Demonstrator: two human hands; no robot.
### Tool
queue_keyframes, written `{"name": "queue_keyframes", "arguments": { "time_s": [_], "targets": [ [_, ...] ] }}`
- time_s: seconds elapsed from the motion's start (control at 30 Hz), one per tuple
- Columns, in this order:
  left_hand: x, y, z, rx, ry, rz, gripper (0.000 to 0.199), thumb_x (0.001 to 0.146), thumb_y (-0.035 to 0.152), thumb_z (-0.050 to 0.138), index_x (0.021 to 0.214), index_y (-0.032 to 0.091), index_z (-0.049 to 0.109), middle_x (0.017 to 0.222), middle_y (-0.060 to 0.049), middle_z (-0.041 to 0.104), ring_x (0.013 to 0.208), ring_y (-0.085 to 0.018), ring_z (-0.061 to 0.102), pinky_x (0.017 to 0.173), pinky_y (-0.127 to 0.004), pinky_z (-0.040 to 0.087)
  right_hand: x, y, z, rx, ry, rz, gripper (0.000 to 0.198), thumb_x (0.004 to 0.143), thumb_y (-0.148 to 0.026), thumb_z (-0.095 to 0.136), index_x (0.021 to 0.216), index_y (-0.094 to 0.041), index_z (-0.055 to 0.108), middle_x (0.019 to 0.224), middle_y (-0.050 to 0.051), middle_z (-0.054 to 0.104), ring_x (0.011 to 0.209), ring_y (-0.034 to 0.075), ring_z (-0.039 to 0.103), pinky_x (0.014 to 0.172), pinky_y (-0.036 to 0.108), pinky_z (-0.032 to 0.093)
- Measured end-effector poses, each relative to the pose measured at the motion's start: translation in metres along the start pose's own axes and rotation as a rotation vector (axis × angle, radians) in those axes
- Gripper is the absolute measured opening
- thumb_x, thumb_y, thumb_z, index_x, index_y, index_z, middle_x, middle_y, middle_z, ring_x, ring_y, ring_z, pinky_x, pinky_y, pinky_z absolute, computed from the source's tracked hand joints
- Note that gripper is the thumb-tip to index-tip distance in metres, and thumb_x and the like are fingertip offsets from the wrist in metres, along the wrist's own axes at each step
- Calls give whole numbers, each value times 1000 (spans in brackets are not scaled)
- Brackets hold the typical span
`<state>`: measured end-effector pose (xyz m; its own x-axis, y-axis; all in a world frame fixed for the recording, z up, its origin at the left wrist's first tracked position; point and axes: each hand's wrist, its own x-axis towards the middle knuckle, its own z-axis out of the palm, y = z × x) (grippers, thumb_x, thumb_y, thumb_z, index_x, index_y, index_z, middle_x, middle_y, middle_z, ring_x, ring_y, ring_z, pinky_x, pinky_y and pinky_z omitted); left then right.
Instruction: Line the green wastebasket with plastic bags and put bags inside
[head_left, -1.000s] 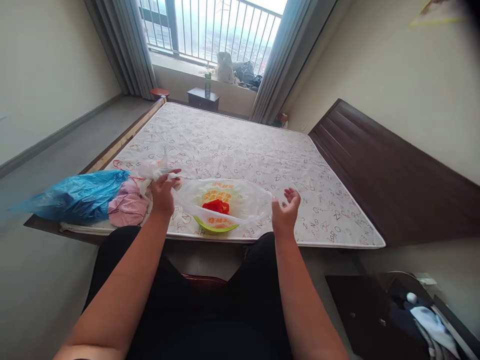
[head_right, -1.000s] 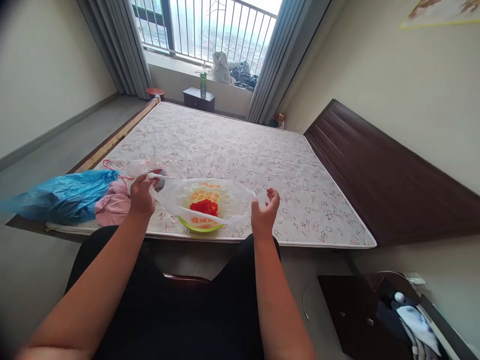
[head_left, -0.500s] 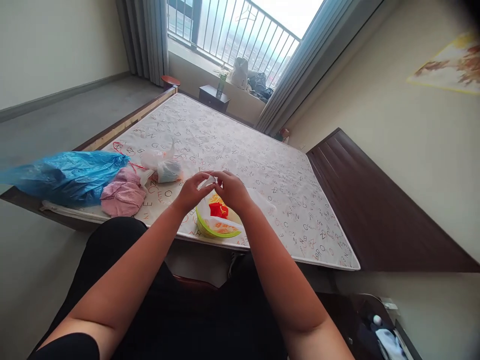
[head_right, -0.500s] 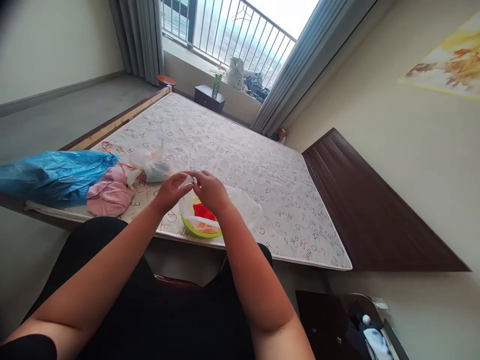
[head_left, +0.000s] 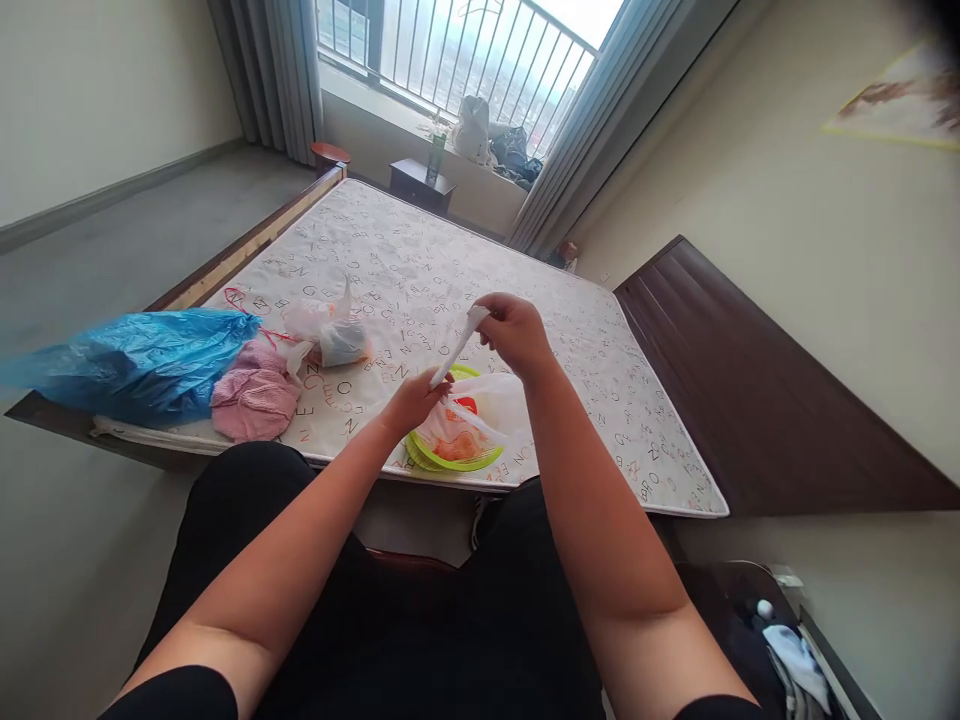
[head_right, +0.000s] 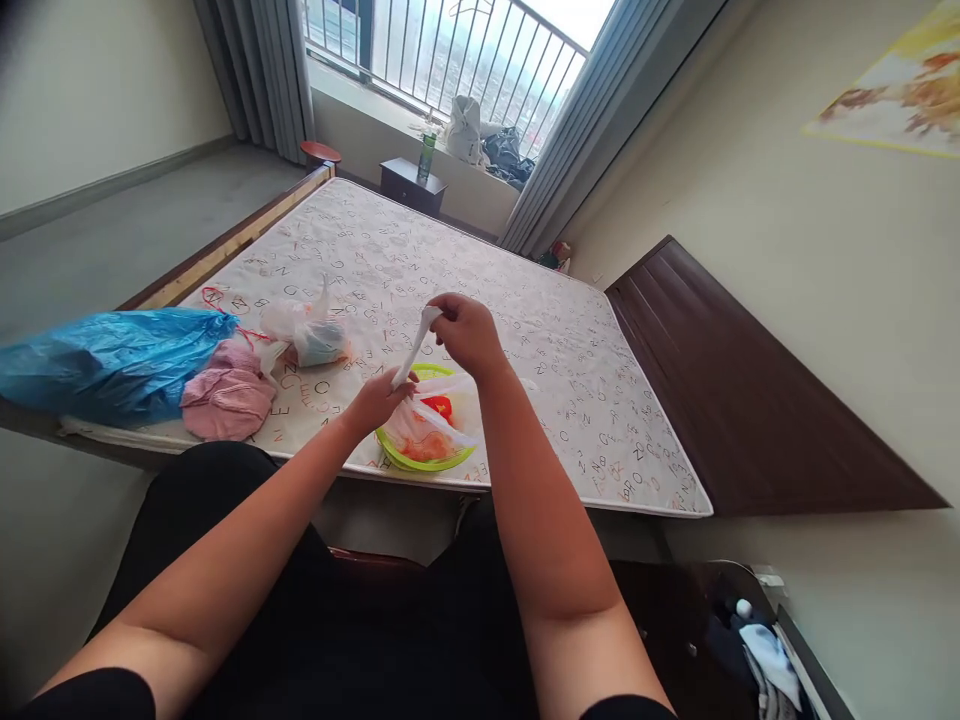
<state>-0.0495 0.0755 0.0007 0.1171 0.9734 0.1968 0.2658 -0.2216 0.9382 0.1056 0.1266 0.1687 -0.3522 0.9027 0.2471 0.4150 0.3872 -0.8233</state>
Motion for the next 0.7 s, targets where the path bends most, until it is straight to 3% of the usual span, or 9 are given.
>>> {"name": "queue_keyframes", "arguments": {
  "time_s": [0.1,0.2,0.27,0.33,0.43,0.5,0.57,0.63,0.7],
  "targets": [
    [-2,-14,3,10,-22,16,21,90,32,55,102,22,70,90,-5,75,88,-23,69,86,-37,53,-1,9,-17,-47,-61,60,18,81,-30,67,94,-18,70,76,-1,65,58,9,56,55,23,46],
    [-4,-21,2,2,-50,25,22,87,33,56,98,21,71,94,-6,75,90,-24,68,85,-38,53,-21,14,-40,-156,-118,29,38,78,-31,73,115,-21,70,94,2,70,70,12,61,64,26,51],
    [-5,-20,2,-26,-21,17,24,86,36,57,98,21,72,94,-6,75,91,-25,67,85,-38,53,-40,18,-61,-202,28,-22,41,82,-32,70,122,-24,68,102,4,71,82,15,63,71,29,52],
    [-5,-17,1,-57,18,7,26,85,40,58,95,21,72,92,-7,74,90,-25,67,84,-39,53,-62,27,-85,-234,284,-3,31,88,-36,63,115,-24,71,103,5,70,88,17,62,75,31,50],
    [-3,-15,1,-89,37,-3,27,82,44,61,91,20,71,88,-7,73,89,-25,66,85,-40,54,-91,54,-111,-249,552,203,31,89,-46,62,106,-22,70,105,7,70,88,19,61,76,32,48],
    [-2,-16,3,-95,33,-10,28,82,45,61,92,20,71,86,-7,72,87,-25,66,84,-40,54,-108,75,-115,-205,527,394,42,87,-56,65,107,-20,69,109,10,70,90,20,62,75,32,48],
    [-1,-19,6,-92,29,-12,28,83,44,61,93,20,71,86,-7,72,86,-25,67,84,-40,54,-122,93,-108,-104,392,540,50,84,-63,66,105,-18,70,107,11,72,91,22,62,73,32,48],
    [-1,-22,8,-83,22,-7,28,84,43,61,95,20,72,87,-7,73,86,-25,67,85,-40,54,-133,105,-96,24,280,572,50,81,-64,69,99,-18,72,99,10,73,87,21,63,71,31,47],
    [-2,-25,10,-70,3,6,27,84,43,62,97,21,73,91,-7,74,89,-26,68,86,-41,54,-140,109,-86,130,297,511,45,78,-61,73,92,-17,72,88,7,73,80,19,62,70,29,46]
  ]
}}
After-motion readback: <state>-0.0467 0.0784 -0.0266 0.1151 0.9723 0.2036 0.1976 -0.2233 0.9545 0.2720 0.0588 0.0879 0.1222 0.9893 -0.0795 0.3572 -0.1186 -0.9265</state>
